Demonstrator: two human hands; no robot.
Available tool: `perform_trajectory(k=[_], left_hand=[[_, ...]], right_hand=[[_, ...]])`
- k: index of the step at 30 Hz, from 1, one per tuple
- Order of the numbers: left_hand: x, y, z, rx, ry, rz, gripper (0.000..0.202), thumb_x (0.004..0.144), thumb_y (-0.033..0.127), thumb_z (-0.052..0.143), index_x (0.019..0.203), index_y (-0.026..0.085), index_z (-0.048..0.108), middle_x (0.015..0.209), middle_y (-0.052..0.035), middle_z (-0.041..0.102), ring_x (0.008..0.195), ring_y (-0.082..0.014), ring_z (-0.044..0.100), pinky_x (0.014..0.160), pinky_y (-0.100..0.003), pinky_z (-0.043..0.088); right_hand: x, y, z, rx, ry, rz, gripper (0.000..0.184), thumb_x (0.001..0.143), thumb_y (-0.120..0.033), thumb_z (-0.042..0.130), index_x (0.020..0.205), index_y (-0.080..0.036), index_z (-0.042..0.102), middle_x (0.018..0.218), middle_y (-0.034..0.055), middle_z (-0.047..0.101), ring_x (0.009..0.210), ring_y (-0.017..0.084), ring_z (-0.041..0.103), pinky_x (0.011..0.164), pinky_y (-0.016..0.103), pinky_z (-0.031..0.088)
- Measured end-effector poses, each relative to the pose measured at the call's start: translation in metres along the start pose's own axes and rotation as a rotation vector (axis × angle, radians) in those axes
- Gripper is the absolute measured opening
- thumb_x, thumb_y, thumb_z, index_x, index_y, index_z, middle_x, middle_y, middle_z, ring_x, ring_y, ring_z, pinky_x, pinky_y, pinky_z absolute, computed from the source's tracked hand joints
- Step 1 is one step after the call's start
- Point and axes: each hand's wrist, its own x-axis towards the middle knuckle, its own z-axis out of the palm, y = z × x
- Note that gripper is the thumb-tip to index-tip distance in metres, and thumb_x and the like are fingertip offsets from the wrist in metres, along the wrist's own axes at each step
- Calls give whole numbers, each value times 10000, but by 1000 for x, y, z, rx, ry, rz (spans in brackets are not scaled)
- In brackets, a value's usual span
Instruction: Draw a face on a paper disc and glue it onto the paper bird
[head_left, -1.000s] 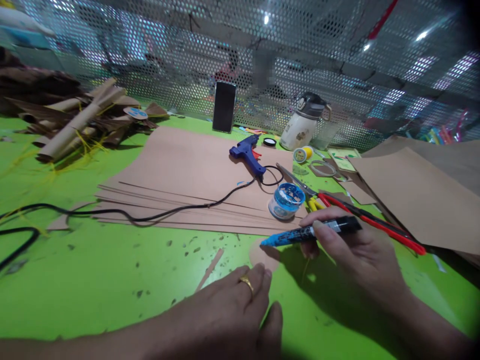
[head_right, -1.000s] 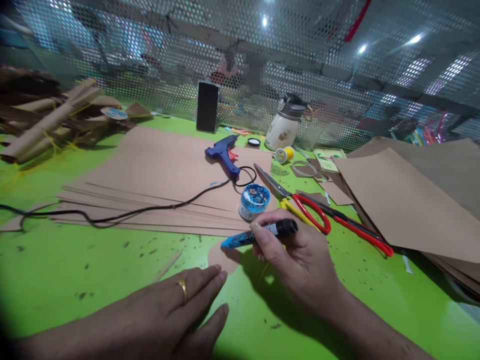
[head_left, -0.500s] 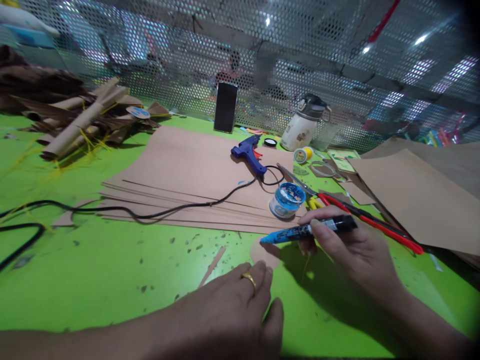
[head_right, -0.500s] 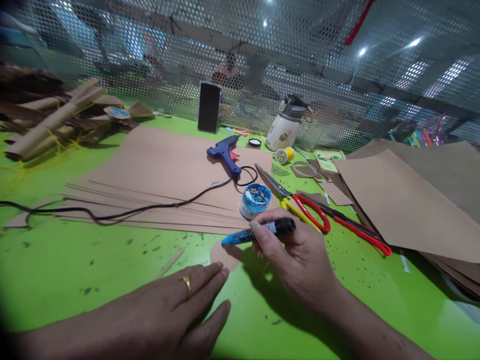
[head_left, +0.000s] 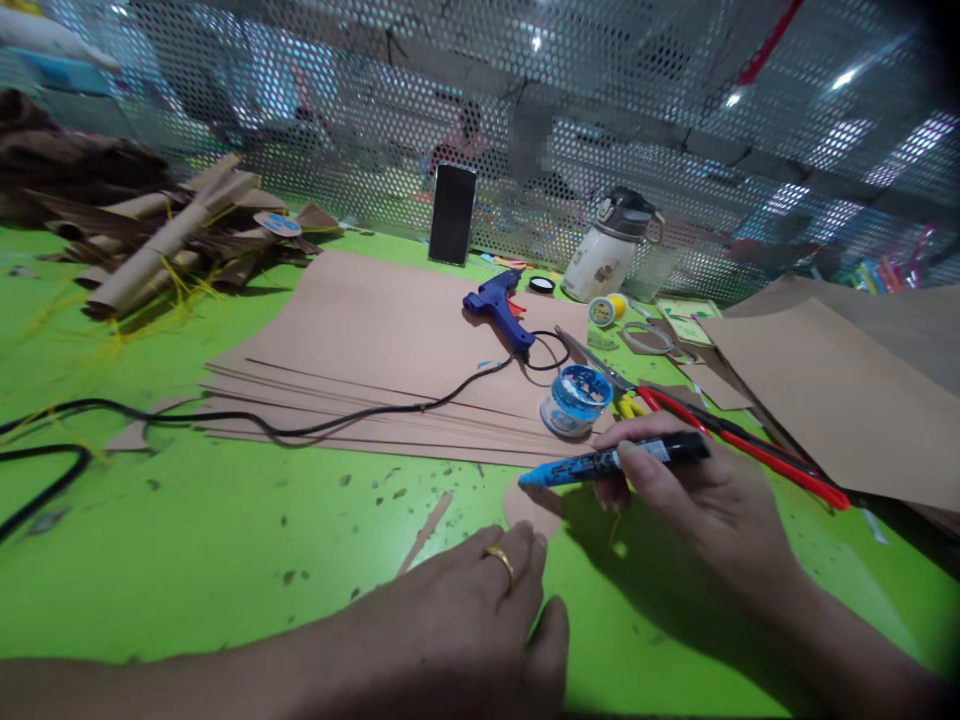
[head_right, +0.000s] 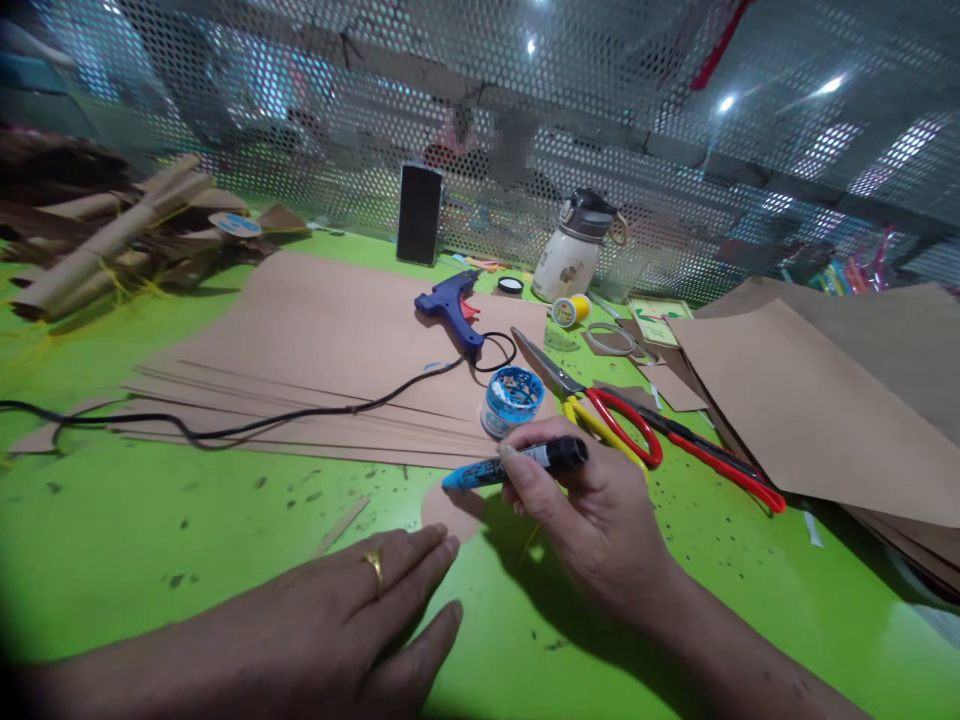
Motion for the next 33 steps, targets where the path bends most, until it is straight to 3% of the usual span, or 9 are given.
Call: perform_trajectory(k=[3,5,10,16,18,22,28,33], left_hand=[[0,-1,-1,99,164,72,240,833,252,557,1023,133,643,1086,-183,679,1014,-305,634,825,-430,550],[0,-3,-3,109,211,133,206,819,246,583,988,143,643,1083,-180,682,1000,-301,639,814,-426,553],[-3,-5,-4,54,73,155,219,808,268,603,983,145,646,1113,-174,675,1017,-295,632,867,-449,534],[1,-4,-9,153,246,153,143,844,229,556,946,158,627,1039,-159,700,941,-270,660,795,-388,551],[2,-3,-9,142,228,141,152,852,238,548,956,159,625,1050,-155,698,941,-265,659,790,-373,551],[0,0,-2,114,161,-13,245,855,311,546,1006,141,638,1075,-155,687,948,-261,649,833,-385,543],[-1,-4,-6,158,275,157,150,846,261,567,950,166,619,1050,-152,694,955,-266,646,843,-389,523],[-1,-2,-5,103,163,97,166,844,258,558,954,151,619,1092,-173,679,1000,-283,635,845,-414,535]], right_hand=[[0,1,1,-5,2,3,99,919,-283,552,933,-244,643,670,-8,624,583,140,598,541,275,476],[1,1,1,-4,2,8,103,924,-284,546,935,-244,640,666,-10,621,581,138,596,538,272,474],[1,1,1,-4,-4,8,106,926,-292,544,923,-242,636,675,-7,612,581,137,589,532,273,469],[-1,2,1,-13,-17,16,116,927,-303,541,955,-244,637,704,-1,621,606,149,607,558,292,479],[-1,3,1,-11,-23,18,116,929,-302,538,955,-248,636,692,-4,618,599,146,604,552,286,478],[-1,3,2,-9,-21,23,104,928,-288,543,970,-255,632,692,-10,625,606,140,609,553,273,481],[-1,3,3,-11,-27,26,105,932,-278,541,979,-254,631,710,-16,630,623,130,614,566,260,491],[-1,3,2,-17,-24,2,107,926,-279,546,976,-239,631,706,-9,639,611,137,622,558,272,499]])
